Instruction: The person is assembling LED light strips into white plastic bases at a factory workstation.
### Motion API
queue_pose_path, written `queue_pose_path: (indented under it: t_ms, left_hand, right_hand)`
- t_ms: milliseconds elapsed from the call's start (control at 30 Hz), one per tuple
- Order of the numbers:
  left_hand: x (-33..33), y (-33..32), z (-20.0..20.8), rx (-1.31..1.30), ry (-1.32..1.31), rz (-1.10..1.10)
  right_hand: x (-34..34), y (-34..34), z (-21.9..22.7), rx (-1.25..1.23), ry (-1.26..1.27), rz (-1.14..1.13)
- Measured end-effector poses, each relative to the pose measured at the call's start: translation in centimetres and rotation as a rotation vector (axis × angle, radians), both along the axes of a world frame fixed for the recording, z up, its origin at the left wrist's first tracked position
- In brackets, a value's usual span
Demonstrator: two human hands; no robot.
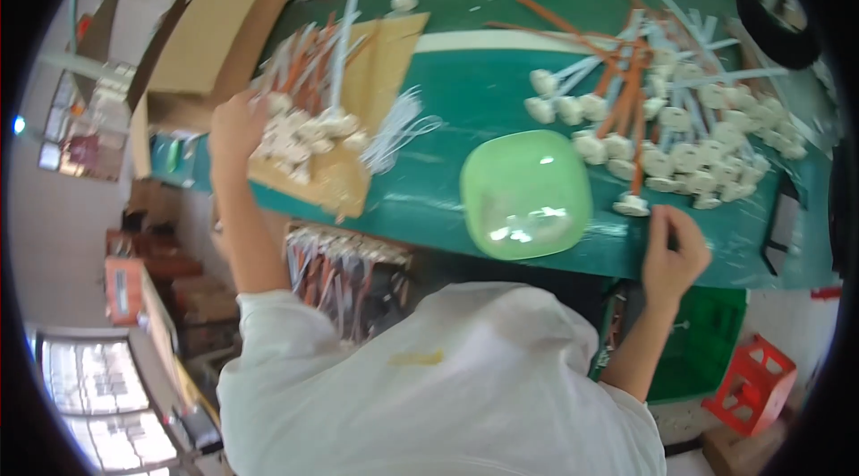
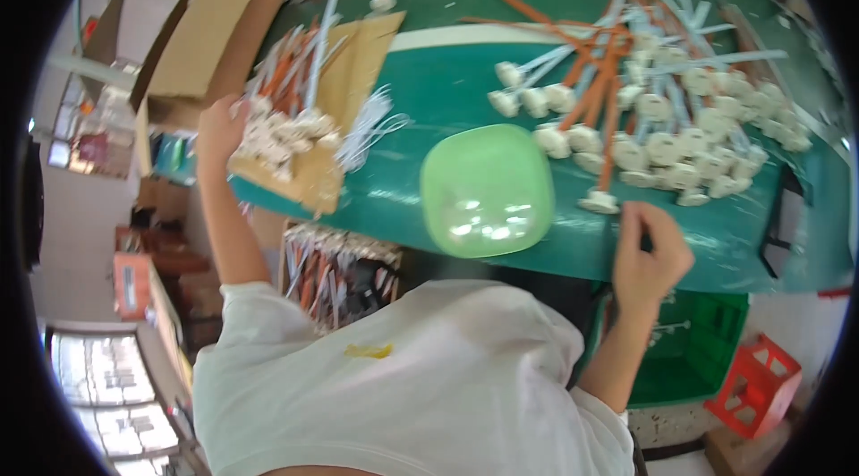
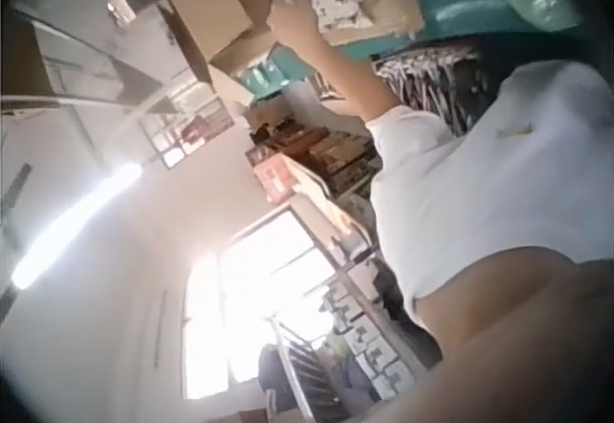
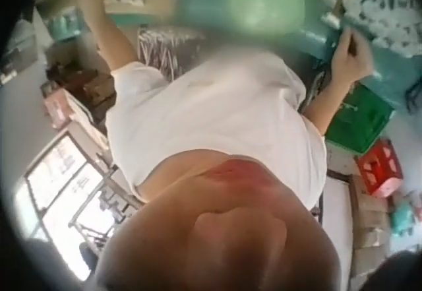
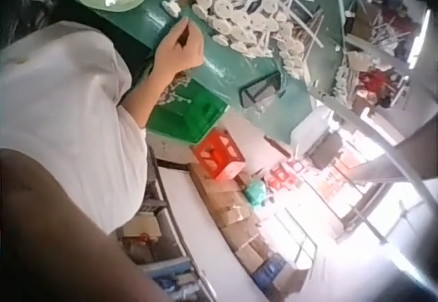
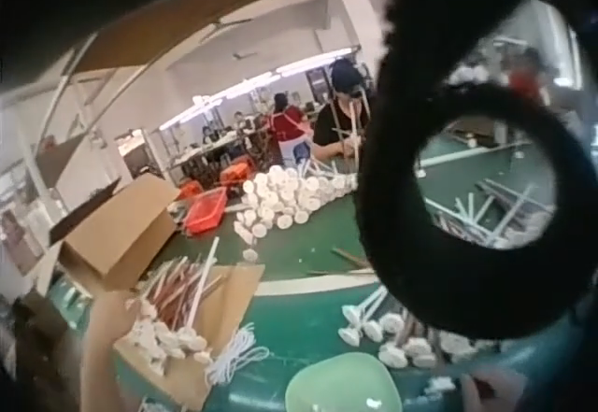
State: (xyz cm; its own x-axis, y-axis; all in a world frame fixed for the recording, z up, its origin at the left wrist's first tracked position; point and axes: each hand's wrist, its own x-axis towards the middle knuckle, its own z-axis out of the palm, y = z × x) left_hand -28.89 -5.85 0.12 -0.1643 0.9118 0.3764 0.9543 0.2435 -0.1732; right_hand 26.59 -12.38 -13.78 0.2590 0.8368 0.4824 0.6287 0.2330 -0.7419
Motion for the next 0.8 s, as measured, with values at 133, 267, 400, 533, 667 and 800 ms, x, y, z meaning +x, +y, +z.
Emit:
queue_pose_path:
  t_ms: [133,267,400,533,667,800]
  left_hand:
    - [0.7,-0.3,-0.5,-0.014,0.039,-0.026]
    - [3.0,0.3,-0.1,-0.027,-0.036,0.086]
    - [2.0,0.9,-0.9,0.0,-0.013,0.078]
    - [-0.3,1.1,-1.8,-0.003,-0.049,0.045]
    - [0.0,1.1,-2.0,-0.01,-0.103,0.083]
    - [0.8,0.4,-1.5,0.029,-0.108,0.114]
  right_hand:
    - [-0.4,-0.1,0.9,-0.011,0.02,0.016]
    - [-0.2,0.1,0.6,0.062,0.042,0.009]
    - [-0.1,-0.2,0.2,0.071,0.07,0.044]
    - [-0.2,-0.3,0.6,0.036,0.099,0.073]
    - [-0.3,-0.3,0.6,0.035,0.072,0.048]
    - [-0.3,-0.3,0.7,0.045,0.032,0.062]
